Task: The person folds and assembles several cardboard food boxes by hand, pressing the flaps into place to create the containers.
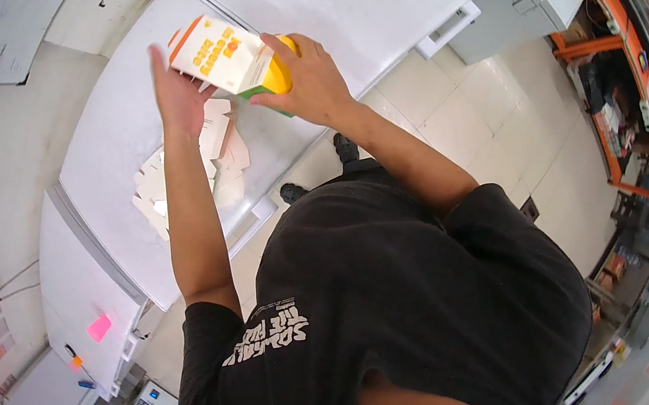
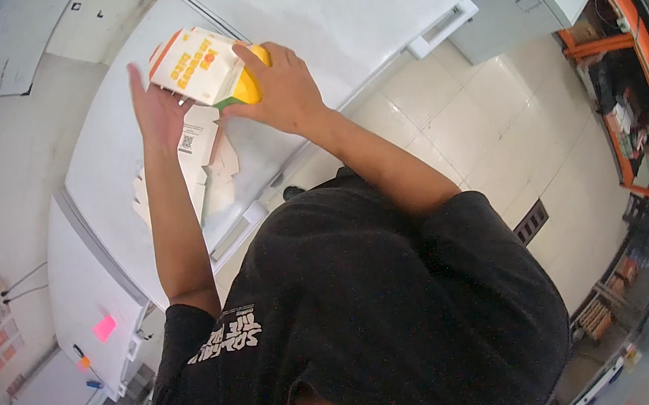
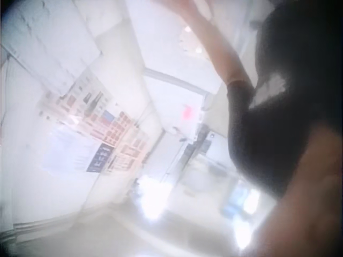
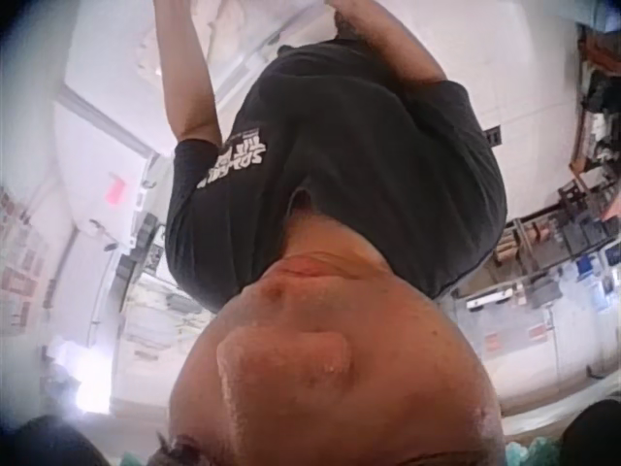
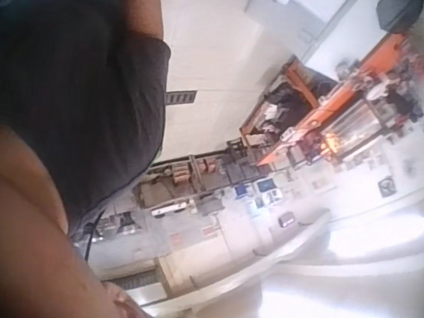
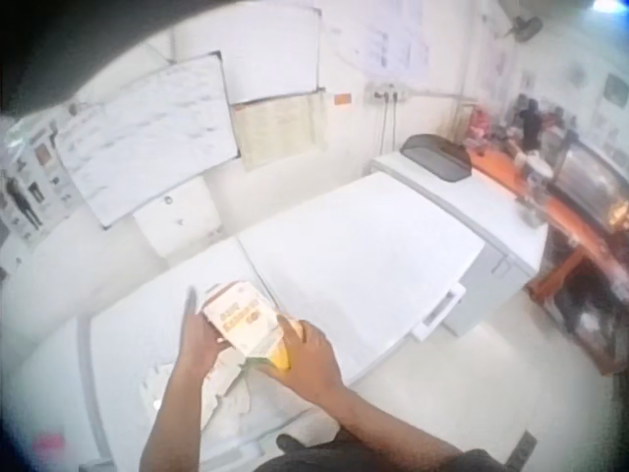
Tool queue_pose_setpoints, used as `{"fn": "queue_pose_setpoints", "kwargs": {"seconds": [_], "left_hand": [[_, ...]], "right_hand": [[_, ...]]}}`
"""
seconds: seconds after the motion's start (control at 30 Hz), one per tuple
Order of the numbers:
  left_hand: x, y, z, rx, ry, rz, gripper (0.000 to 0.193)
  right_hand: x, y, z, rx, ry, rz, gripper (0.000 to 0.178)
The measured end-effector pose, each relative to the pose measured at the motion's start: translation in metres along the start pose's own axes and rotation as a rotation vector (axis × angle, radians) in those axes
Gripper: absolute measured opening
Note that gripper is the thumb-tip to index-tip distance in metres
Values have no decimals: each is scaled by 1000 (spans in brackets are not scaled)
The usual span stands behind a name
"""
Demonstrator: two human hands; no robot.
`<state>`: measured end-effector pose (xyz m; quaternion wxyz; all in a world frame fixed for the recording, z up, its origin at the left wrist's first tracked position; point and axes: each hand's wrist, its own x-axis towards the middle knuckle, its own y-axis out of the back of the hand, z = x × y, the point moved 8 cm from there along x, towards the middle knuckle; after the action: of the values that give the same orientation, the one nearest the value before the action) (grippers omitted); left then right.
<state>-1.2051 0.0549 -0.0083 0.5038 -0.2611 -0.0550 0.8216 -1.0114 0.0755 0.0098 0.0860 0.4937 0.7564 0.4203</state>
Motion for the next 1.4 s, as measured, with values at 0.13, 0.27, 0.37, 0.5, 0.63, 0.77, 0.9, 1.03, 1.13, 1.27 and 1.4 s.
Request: {"fn": "queue_pose_setpoints", "kwargs": {"seconds": [0.13, 0.27, 0.37, 0.5, 0.63, 0.77, 0.9, 1.03, 1.13, 1.27, 1.4], "left_hand": [[30, 8, 13, 900, -198, 92, 54], [82, 25, 4, 634, -328, 68, 43], [106, 51, -2, 796, -305, 250, 42], [120, 95, -15, 767, -290, 417, 46], [124, 108, -21, 1003, -261, 513, 56], [93, 149, -19, 847, -377, 539, 54], [10, 197, -36, 1300, -170, 201, 40], [-79, 245, -98, 1487, 129, 30, 45], [-97, 249, -93, 1464, -28, 94, 55], [-96, 242, -96, 1460, -26, 1, 60], [-99, 231, -91, 1528, -100, -39, 56]], "right_hand": [[24, -20, 5, -244, 102, -14, 86], [50, -56, 23, -227, 125, -53, 90], [62, -90, 39, -270, 93, -171, 93], [76, -127, 33, -324, 46, -290, 93], [76, -162, 54, -394, -76, -446, 93], [78, -185, 52, -461, 17, -402, 93], [77, -181, 64, -497, 26, -354, 93], [77, -180, 64, -545, 15, -344, 94], [81, -192, 70, -529, 24, -375, 99], [86, -191, 83, -549, 49, -371, 103], [75, -162, 37, -418, 243, -38, 87]]}}
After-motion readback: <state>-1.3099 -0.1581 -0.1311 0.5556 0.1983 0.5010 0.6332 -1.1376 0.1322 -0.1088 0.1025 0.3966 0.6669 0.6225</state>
